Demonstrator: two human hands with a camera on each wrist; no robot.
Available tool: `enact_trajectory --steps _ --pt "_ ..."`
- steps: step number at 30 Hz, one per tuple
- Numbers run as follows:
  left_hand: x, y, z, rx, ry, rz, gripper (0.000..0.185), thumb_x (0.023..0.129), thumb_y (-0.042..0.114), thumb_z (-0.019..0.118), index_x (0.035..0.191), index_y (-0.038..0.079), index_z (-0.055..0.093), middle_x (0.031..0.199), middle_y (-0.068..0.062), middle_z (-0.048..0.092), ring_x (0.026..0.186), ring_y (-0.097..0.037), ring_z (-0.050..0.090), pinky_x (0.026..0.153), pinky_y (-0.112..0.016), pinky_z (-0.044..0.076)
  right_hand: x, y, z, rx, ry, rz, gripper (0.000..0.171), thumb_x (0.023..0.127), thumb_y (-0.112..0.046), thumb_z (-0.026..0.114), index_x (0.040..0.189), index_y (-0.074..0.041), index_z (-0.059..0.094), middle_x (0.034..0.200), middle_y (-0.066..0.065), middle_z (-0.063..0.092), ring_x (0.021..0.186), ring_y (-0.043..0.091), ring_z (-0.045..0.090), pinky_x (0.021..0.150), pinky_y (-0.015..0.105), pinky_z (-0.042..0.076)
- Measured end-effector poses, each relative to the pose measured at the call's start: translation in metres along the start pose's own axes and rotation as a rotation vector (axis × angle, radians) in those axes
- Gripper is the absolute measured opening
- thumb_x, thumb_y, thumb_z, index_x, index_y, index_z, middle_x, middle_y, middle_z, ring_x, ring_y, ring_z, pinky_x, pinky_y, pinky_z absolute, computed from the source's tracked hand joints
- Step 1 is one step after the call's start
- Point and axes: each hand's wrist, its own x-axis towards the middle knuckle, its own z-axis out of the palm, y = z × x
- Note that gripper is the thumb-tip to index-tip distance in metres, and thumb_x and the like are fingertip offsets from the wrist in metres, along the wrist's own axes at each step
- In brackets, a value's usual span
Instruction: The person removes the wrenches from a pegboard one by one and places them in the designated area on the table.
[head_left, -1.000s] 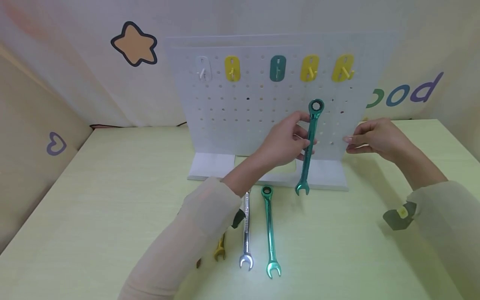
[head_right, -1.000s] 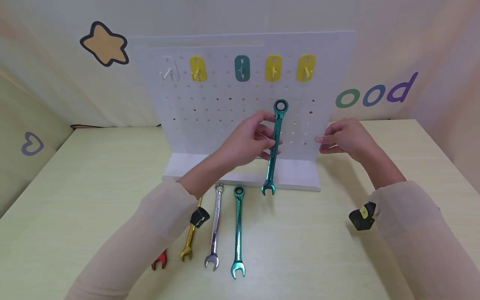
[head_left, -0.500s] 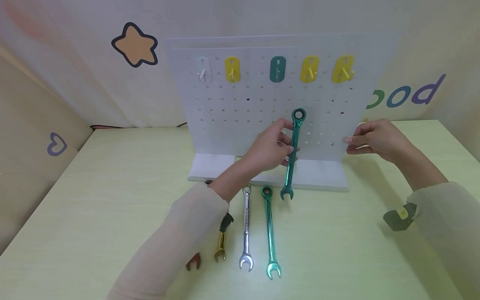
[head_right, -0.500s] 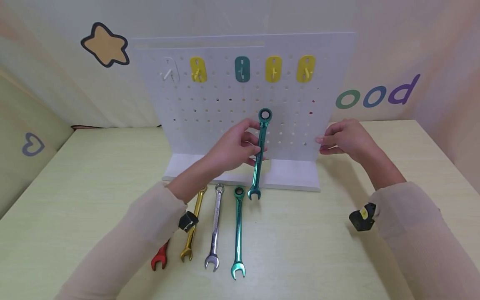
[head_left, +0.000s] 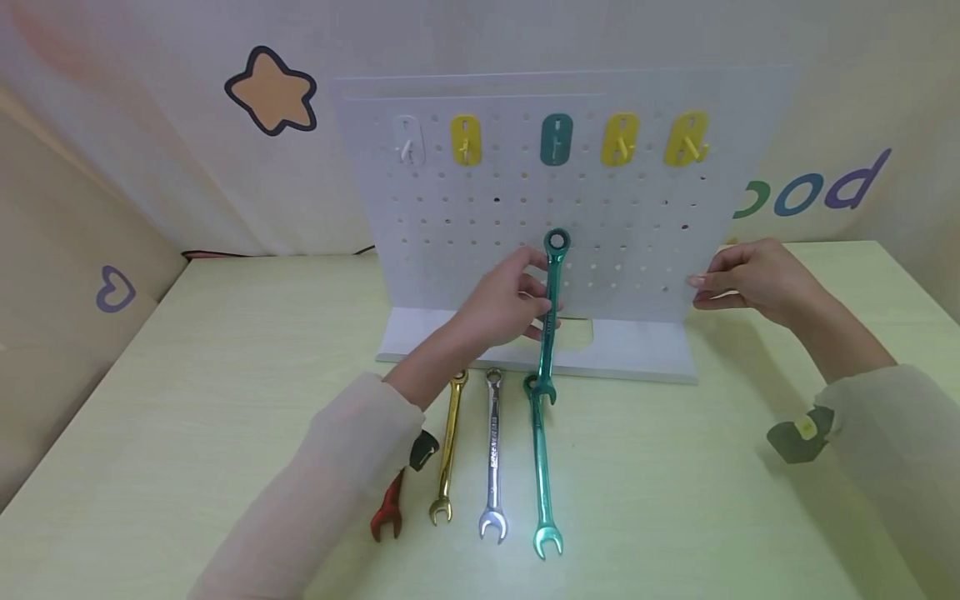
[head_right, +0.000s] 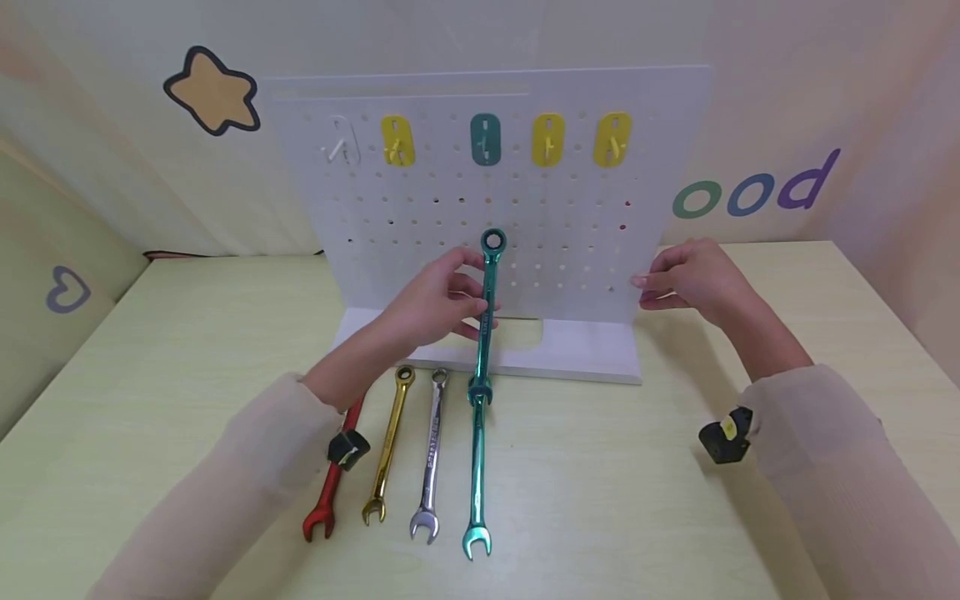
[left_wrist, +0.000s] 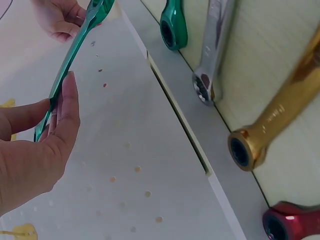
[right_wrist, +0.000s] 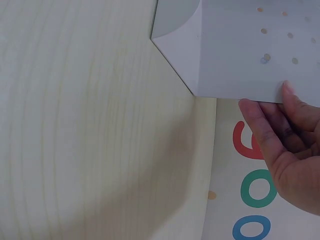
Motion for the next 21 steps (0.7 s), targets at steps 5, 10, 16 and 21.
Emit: enact_trajectory --steps 5,10,16,21 --pt "-0.003 -0.004 -0.007 -0.002 0.011 -0.028 0.037 0.091 -0.004 0.05 0.124 0.007 0.038 0.1 -0.018 0.059 0.08 -0.022 0.066 0.063 -0.028 0.055 0.0 0.0 0.0 -0.001 -0.002 0.0 0.01 0.087 -0.003 0.06 0.079 0.003 0.062 0.093 0.008 0.046 0.075 0.016 0.066 0.076 0.035 0.053" --pt "-0.008 -0.008 -0.014 -0.004 0.025 -0.055 0.035 0.091 -0.004 0.049 0.123 0.007 0.038 0.101 -0.019 0.06 0.082 -0.025 0.065 0.064 -0.029 0.056 0.0 0.0 0.001 0.0 -0.003 0.007 0.01 0.087 -0.003 0.06 0.079 0.003 0.062 0.094 0.009 0.045 0.075 0.016 0.066 0.076 0.035 0.053" --pt "-0.012 -0.016 -0.022 0.024 0.032 -0.086 0.036 0.091 -0.004 0.049 0.124 0.006 0.037 0.1 -0.018 0.06 0.08 -0.024 0.065 0.065 -0.032 0.056 0.0 -0.001 0.0 -0.012 -0.004 0.013 0.011 0.087 -0.004 0.06 0.08 0.003 0.062 0.093 0.008 0.045 0.076 0.015 0.066 0.076 0.034 0.053" --pt "-0.015 -0.021 -0.029 0.02 0.034 -0.108 0.036 0.091 -0.004 0.048 0.124 0.006 0.037 0.099 -0.018 0.059 0.081 -0.025 0.065 0.066 -0.034 0.056 0.0 -0.002 0.001 -0.02 -0.005 0.011 0.011 0.087 -0.004 0.06 0.08 0.003 0.063 0.093 0.009 0.045 0.076 0.016 0.066 0.075 0.034 0.053"
